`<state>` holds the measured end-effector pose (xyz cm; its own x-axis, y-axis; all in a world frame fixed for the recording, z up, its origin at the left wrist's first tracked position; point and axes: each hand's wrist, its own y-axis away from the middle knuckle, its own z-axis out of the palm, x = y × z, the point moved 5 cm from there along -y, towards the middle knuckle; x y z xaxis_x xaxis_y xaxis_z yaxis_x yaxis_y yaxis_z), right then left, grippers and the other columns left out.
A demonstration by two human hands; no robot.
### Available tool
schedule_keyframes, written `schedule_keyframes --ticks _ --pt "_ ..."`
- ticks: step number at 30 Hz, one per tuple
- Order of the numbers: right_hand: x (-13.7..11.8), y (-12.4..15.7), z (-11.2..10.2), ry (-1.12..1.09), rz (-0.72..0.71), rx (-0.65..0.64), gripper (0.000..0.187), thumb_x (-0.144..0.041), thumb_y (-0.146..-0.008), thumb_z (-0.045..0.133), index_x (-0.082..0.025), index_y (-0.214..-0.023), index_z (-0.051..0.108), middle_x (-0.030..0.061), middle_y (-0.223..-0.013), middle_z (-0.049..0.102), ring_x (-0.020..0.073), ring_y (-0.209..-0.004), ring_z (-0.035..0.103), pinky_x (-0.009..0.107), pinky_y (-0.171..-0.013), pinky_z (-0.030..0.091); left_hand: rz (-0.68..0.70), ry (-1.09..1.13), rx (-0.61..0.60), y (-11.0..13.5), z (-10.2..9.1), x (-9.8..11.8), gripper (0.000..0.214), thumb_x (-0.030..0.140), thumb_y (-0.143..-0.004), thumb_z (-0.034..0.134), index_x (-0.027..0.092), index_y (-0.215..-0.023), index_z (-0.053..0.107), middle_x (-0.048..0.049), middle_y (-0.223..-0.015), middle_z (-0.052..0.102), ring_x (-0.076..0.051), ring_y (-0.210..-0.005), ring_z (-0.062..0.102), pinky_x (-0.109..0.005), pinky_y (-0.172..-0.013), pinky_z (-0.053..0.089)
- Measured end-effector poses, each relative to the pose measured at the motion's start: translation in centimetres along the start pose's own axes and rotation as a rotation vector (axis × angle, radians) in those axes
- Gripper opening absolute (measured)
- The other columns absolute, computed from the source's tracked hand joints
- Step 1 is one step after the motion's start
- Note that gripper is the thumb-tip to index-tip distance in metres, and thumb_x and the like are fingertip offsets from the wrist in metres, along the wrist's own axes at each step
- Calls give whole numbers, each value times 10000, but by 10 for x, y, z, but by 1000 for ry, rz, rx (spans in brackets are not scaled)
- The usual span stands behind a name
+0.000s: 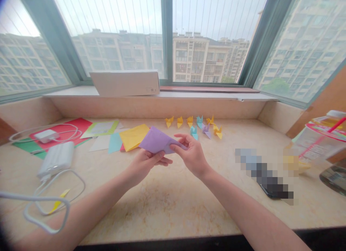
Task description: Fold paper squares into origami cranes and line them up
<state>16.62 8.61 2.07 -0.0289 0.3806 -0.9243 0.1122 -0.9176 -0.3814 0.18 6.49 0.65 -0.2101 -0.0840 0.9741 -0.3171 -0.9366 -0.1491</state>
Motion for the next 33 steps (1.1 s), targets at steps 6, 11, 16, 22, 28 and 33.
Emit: schedule_keyframes --ticks 6,11,16,22,28,33 --pt "-2 1 1 5 12 -20 339 -386 -765 808 -232 -1038 679 17 -812 713 187 -764 691 335 -732 560 -27 -16 1 3 4 5 351 371 -830 753 150 -1100 723 -118 -1019 773 -243 -781 757 -346 -722 592" --pt "-3 2 1 40 18 -21 293 -411 -762 804 -217 -958 702 43 -844 749 198 -774 698 342 -721 561 -86 -15 42 1 1 -1 357 384 -802 772 141 -1058 719 -128 -967 779 -238 -718 747 -356 -680 587" --pt "-3 2 1 42 36 -18 269 -433 -749 811 -206 -858 716 44 -820 755 200 -759 688 334 -695 542 -45 -26 18 -1 0 -3 331 356 -808 760 149 -1062 715 -125 -999 778 -235 -744 750 -336 -673 582" --pt "-3 1 -1 -32 71 6 283 -449 -737 821 -200 -834 726 40 -787 745 173 -701 649 311 -659 516 -41 -3 15 1 3 0 359 360 -833 736 147 -1121 707 -138 -1019 778 -249 -764 757 -330 -663 572" --pt "-6 0 5 -153 87 -135 392 -504 -769 787 -224 -1042 757 44 -873 758 172 -733 658 318 -700 523 -46 80 54 3 0 2 340 364 -840 739 145 -1100 723 -145 -1044 778 -239 -743 759 -313 -651 561" --pt "-10 3 7 -141 42 -154 272 -499 -798 765 -241 -875 796 31 -843 776 206 -812 688 345 -780 527 -35 80 53 3 0 4 358 374 -836 742 134 -1102 728 -157 -1063 774 -241 -734 759 -303 -630 552"
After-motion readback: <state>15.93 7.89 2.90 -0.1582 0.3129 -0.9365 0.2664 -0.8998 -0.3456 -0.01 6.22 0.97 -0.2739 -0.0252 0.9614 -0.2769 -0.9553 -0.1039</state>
